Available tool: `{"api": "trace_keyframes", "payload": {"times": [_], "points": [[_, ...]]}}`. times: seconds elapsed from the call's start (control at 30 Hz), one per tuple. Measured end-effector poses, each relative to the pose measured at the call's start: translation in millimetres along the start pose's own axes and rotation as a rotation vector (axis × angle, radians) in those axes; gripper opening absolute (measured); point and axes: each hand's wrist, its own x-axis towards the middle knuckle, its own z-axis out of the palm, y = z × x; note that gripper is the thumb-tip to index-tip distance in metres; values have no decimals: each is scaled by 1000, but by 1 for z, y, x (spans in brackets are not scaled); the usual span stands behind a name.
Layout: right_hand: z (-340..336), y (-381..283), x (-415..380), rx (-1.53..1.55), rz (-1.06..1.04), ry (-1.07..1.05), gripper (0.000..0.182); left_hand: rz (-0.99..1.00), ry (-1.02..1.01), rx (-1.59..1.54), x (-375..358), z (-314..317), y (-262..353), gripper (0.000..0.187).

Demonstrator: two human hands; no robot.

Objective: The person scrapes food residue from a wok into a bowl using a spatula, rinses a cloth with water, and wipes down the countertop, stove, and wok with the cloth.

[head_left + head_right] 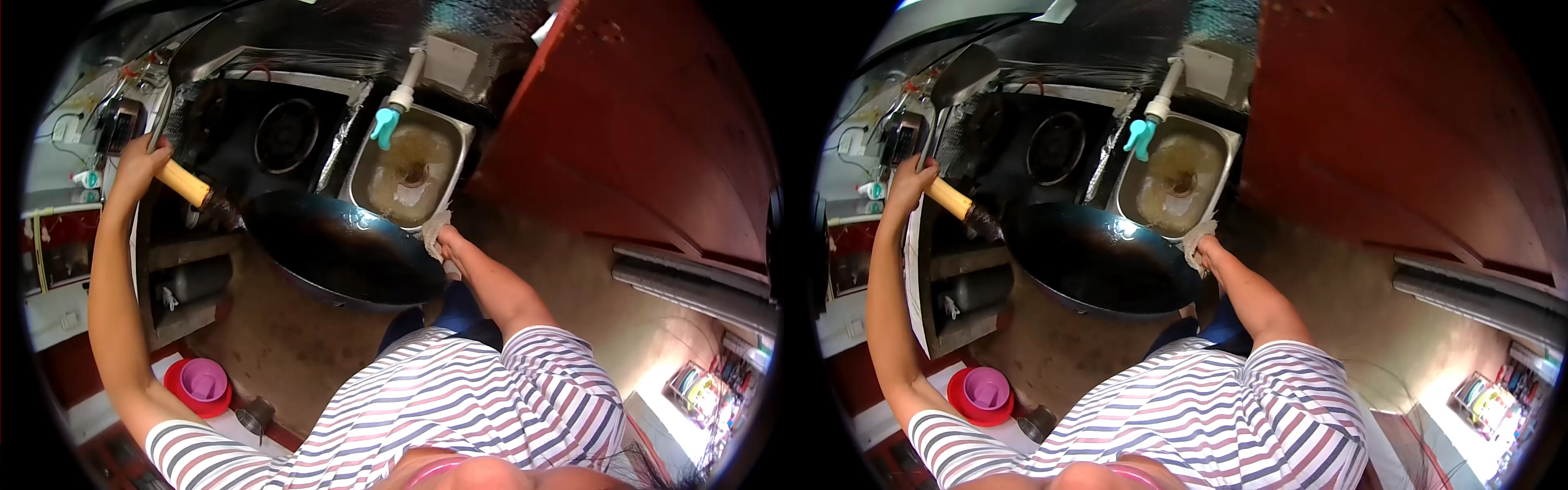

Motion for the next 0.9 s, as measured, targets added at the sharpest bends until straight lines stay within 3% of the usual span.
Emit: {"api": "trace_keyframes", "payload": {"times": [0.13, 0.23, 0.3, 0.43, 0.57, 0.67, 0.77, 0.83, 0.87, 0.9], "points": [[-5, 6, 0, -129, -38, 124, 29, -6, -9, -7, 0, 3, -9, 19], [-1, 2, -16, -135, 8, 88, 28, -38, -8, -18, -7, -1, -6, 19], [16, -22, -67, -184, -24, 156, 26, -44, 9, -50, -10, -3, -20, 19], [20, -23, -63, -4, -59, 131, 33, -88, 55, 69, -28, -16, -24, 22], [27, -42, -80, 247, -86, -38, 38, -206, 72, 50, -51, -22, -38, 23], [28, -46, -82, 317, -150, 12, 40, -122, 151, 102, -75, -22, -58, 24], [31, -57, -98, 379, -186, 56, 44, -269, 120, 70, -102, -17, -72, 23], [29, -57, -102, 92, -166, 205, 40, -499, 63, -6, -117, -5, -105, 24], [28, -53, -96, 46, -190, 245, 37, -397, 99, 43, -127, 6, -145, 27], [30, -47, -91, 81, -240, 251, 35, -249, 144, 199, -141, 13, -130, 28]]}}
